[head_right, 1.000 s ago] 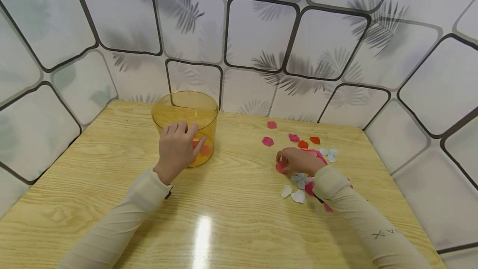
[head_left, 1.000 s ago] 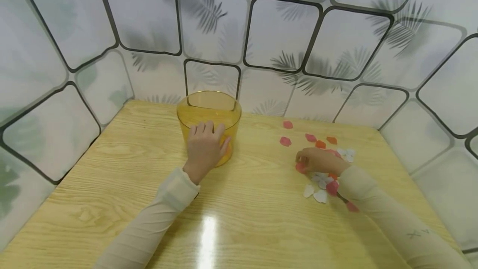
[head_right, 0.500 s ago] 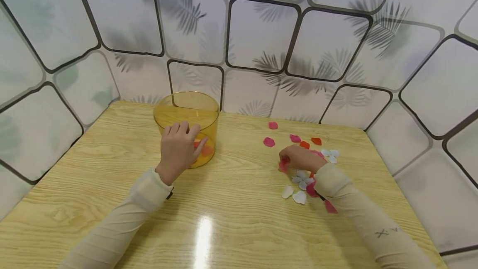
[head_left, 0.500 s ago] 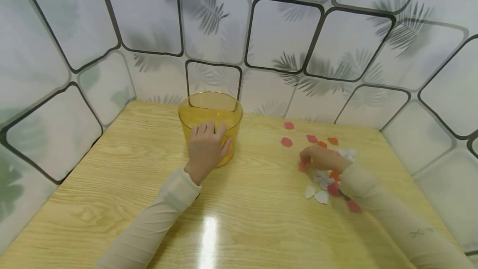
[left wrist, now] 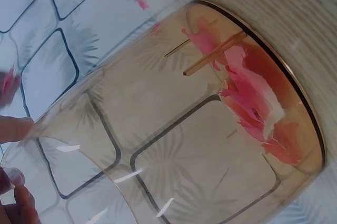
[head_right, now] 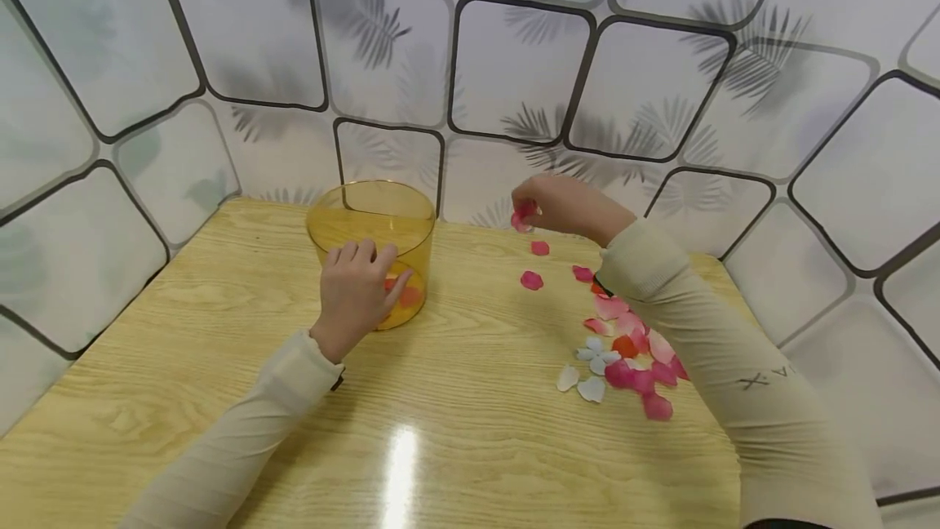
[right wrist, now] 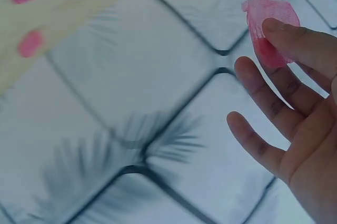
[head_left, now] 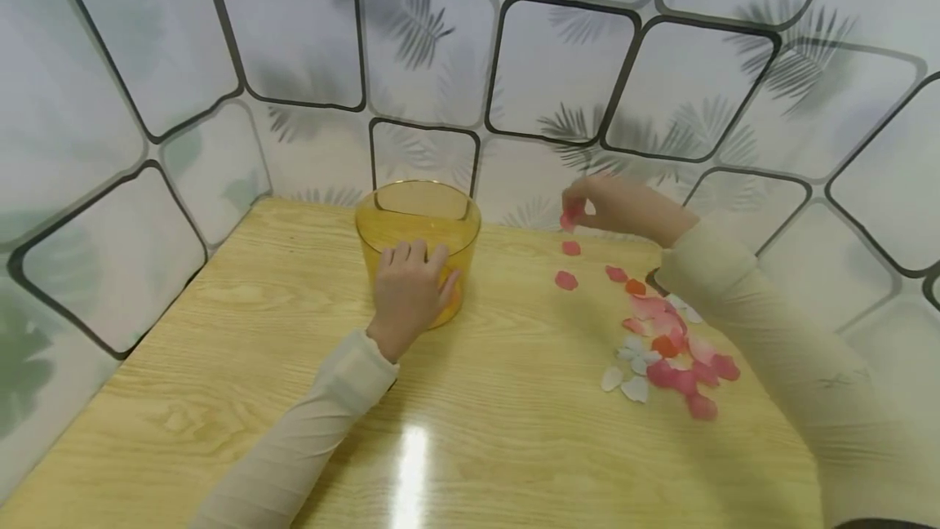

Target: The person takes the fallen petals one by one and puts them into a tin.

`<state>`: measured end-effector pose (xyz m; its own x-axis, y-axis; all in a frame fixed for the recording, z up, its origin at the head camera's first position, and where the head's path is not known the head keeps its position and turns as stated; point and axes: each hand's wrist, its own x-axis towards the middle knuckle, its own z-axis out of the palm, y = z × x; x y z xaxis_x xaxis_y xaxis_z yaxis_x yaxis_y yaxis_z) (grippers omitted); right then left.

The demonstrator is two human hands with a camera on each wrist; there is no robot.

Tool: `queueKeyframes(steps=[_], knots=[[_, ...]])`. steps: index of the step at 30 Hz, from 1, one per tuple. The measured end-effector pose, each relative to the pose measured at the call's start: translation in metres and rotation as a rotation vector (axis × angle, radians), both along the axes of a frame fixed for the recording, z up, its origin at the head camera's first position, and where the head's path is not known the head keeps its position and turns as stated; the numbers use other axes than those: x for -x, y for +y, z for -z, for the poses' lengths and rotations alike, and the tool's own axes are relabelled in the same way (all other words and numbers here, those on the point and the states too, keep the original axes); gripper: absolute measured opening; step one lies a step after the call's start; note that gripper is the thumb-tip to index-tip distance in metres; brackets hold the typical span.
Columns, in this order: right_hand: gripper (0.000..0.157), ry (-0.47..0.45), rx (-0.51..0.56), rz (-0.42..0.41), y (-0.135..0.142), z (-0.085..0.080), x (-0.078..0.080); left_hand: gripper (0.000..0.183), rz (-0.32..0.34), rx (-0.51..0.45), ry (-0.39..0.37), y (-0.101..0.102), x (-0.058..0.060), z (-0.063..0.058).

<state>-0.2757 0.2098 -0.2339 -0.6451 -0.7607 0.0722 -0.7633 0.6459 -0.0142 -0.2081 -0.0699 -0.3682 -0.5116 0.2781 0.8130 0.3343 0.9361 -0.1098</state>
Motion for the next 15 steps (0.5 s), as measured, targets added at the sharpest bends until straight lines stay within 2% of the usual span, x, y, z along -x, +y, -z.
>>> queueKeyframes(steps=[3, 7, 11, 15], knots=[[0.009, 0.024, 0.014, -0.034, -0.028, -0.021, 0.003, 0.031, 0.004, -0.004, 0.005, 0.001, 0.0, 0.0], [0.006, 0.01, 0.019, -0.053, -0.065, -0.036, 0.006, 0.032, 0.001, 0.0, 0.002, 0.0, 0.0, 0.001], [0.003, -0.021, 0.024, -0.074, -0.099, -0.038, 0.01, 0.033, 0.005, 0.003, -0.009, -0.001, 0.0, 0.001], [0.003, -0.058, 0.047, -0.091, -0.127, -0.03, 0.015, 0.033, 0.006, 0.003, -0.013, -0.002, 0.0, 0.001]])
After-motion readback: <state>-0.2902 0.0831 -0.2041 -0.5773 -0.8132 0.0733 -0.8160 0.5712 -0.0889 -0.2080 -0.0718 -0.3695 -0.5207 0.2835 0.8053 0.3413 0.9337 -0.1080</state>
